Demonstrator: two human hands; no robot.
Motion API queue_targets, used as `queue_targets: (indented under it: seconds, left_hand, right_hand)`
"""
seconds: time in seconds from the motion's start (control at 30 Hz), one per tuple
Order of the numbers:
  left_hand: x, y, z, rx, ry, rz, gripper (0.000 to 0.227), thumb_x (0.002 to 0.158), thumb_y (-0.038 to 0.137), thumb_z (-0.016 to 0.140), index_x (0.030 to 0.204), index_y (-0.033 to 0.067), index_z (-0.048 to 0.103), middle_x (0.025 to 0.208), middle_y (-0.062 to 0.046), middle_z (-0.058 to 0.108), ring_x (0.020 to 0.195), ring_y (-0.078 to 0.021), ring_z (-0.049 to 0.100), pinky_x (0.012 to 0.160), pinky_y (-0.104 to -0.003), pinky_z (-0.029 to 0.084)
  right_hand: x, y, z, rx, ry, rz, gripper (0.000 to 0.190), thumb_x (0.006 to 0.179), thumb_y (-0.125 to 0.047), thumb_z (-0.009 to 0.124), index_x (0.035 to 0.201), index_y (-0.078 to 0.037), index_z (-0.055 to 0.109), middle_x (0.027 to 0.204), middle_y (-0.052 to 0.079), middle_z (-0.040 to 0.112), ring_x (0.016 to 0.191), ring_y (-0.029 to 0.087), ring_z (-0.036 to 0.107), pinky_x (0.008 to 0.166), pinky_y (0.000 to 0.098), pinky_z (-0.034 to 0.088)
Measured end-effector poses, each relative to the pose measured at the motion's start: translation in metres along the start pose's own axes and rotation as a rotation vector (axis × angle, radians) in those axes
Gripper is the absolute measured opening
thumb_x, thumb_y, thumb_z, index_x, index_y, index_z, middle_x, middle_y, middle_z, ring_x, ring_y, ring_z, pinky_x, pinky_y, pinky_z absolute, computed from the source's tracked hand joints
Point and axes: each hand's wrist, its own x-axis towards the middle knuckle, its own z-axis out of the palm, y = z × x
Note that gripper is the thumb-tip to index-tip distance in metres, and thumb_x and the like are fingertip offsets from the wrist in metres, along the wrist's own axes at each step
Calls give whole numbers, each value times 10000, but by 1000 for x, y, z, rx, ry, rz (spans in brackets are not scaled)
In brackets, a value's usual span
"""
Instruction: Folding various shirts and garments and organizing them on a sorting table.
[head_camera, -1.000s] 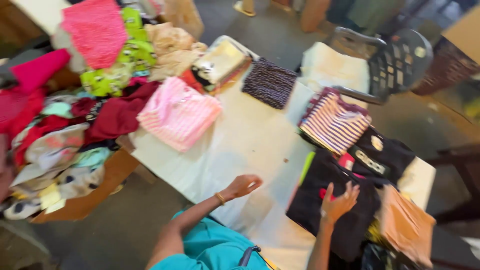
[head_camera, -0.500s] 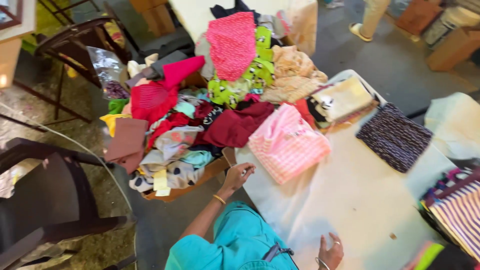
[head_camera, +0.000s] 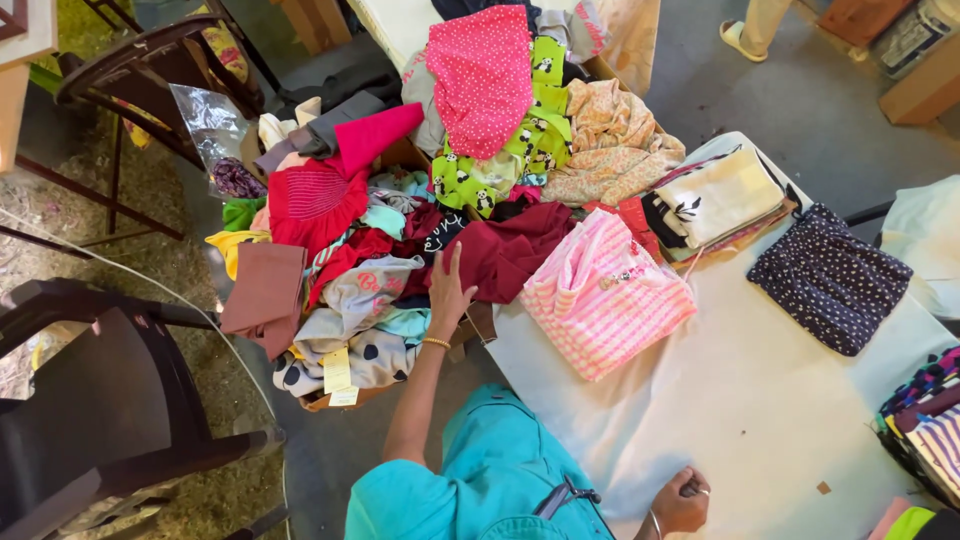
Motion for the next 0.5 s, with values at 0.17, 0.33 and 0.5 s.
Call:
queue_targets:
  seconds: [0.17, 0.33, 0.5]
  left_hand:
    - [9, 58, 5, 272, -272, -104, 1166, 619, 320, 956, 1569, 311, 280, 1633, -208, 127, 1442, -466, 277, 1110, -581, 353]
    - [8, 23, 73, 390, -254, 124, 621, 666, 174, 906, 1226, 275, 657, 1635, -96, 292, 1477, -365, 367, 1136, -565, 359]
    - [20, 8, 77, -327, 264, 23, 314, 946, 191, 736, 1199, 49, 613, 1285, -146, 628, 1210, -367, 612, 1016, -425, 490]
  right_hand:
    - [-1, -1, 1, -58, 49, -23, 129, 1056, -208, 737, 1009, -90, 757, 924, 78, 754, 811, 245, 725, 696, 376, 549]
    - [-3, 2, 1, -30, 48, -57, 121, 1066, -188, 736, 1016, -79, 752, 945, 89, 751, 832, 249, 725, 713, 378, 556]
    - [-5, -4, -5, 31, 20, -43, 96, 1073, -148, 729, 1054, -54, 735, 943, 103, 743, 821, 242, 725, 712, 359, 566]
